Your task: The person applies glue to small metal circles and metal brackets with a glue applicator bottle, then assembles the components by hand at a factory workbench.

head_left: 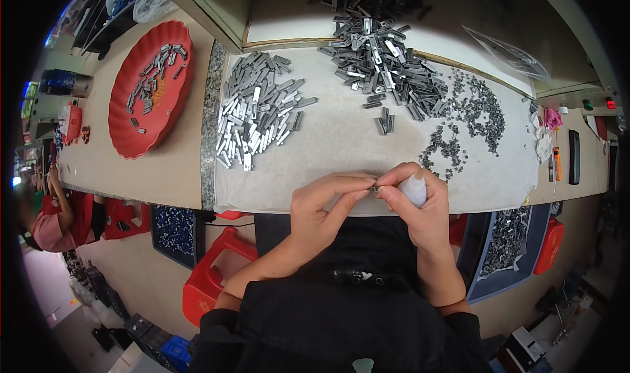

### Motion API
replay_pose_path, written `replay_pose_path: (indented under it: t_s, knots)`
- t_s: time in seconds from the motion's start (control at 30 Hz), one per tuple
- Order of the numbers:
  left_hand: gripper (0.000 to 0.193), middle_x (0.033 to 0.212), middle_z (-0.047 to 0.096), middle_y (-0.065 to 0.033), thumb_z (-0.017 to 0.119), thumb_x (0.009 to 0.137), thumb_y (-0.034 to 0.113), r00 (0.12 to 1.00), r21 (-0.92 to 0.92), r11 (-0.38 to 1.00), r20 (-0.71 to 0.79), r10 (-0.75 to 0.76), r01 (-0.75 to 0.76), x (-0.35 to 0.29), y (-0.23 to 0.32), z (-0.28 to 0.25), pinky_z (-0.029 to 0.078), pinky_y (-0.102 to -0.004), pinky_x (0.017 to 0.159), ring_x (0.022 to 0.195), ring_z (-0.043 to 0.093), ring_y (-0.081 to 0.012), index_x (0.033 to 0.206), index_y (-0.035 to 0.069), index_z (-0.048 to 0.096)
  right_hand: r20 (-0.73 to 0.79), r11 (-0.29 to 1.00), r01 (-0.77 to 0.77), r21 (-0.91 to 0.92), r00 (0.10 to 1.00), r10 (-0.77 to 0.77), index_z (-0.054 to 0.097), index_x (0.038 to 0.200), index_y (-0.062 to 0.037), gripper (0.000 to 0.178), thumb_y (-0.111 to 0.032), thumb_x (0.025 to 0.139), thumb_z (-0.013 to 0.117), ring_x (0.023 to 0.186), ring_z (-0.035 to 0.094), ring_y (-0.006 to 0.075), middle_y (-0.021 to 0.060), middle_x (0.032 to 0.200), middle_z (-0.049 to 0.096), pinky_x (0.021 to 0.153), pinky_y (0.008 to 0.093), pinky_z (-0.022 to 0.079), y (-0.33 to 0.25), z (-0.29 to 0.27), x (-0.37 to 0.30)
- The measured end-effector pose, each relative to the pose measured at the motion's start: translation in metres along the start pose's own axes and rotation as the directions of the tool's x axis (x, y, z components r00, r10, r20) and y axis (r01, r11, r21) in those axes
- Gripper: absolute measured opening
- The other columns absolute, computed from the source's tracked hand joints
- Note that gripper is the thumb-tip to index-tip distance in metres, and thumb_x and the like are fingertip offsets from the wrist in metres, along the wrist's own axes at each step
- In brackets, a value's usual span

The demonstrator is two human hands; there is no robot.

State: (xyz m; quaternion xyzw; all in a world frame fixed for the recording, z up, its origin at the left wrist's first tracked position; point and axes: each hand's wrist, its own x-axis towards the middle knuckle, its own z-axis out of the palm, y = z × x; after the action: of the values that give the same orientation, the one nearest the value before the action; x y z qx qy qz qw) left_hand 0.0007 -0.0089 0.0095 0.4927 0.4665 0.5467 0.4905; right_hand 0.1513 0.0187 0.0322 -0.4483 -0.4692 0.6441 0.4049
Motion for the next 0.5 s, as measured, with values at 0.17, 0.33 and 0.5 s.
replay_pose_path:
  t_s: [0.17, 0.33, 0.5]
  knots:
    - [0.017, 0.083, 0.064, -0.0131, 0.059, 0.070, -0.008, 0.956, 0.194, 0.937, 0.021, 0.292, -0.290, 0.004, -0.003, 0.000, 0.050, -0.0268, 0.064, 0.075, 0.063, -0.0224, 0.086, -0.001, 0.062, 0.015, 1.000, -0.002, 0.000, 1.000, 0.002, 0.059, 0.080, 0.0006, 0.005, -0.002, 0.076, 0.060, 0.067, 0.051, 0.0054, 0.0022, 0.074, 0.059, 0.061, 0.0190, 0.040, 0.000, -0.002, 0.000]
    - [0.016, 0.082, 0.064, -0.0129, 0.060, 0.070, -0.007, 0.954, 0.256, 0.919, 0.036, 0.299, -0.298, 0.005, -0.001, 0.001, 0.050, -0.0270, 0.063, 0.074, 0.063, -0.0226, 0.084, -0.001, 0.062, 0.017, 0.999, -0.031, -0.010, 0.999, 0.031, 0.060, 0.078, 0.0010, 0.004, -0.003, 0.076, 0.060, 0.065, 0.051, 0.0047, 0.0019, 0.071, 0.059, 0.059, 0.0186, 0.040, 0.001, -0.002, 0.000]
    - [0.018, 0.082, 0.064, -0.0118, 0.059, 0.071, -0.006, 0.972, 0.270, 0.934, 0.045, 0.229, -0.232, 0.003, -0.001, -0.001, 0.050, -0.0263, 0.064, 0.074, 0.063, -0.0221, 0.088, 0.000, 0.062, 0.081, 0.995, -0.062, -0.073, 0.994, 0.068, 0.060, 0.077, 0.0007, 0.005, -0.004, 0.075, 0.061, 0.064, 0.051, 0.0046, 0.0022, 0.070, 0.059, 0.058, 0.0185, 0.040, 0.000, -0.011, 0.006]
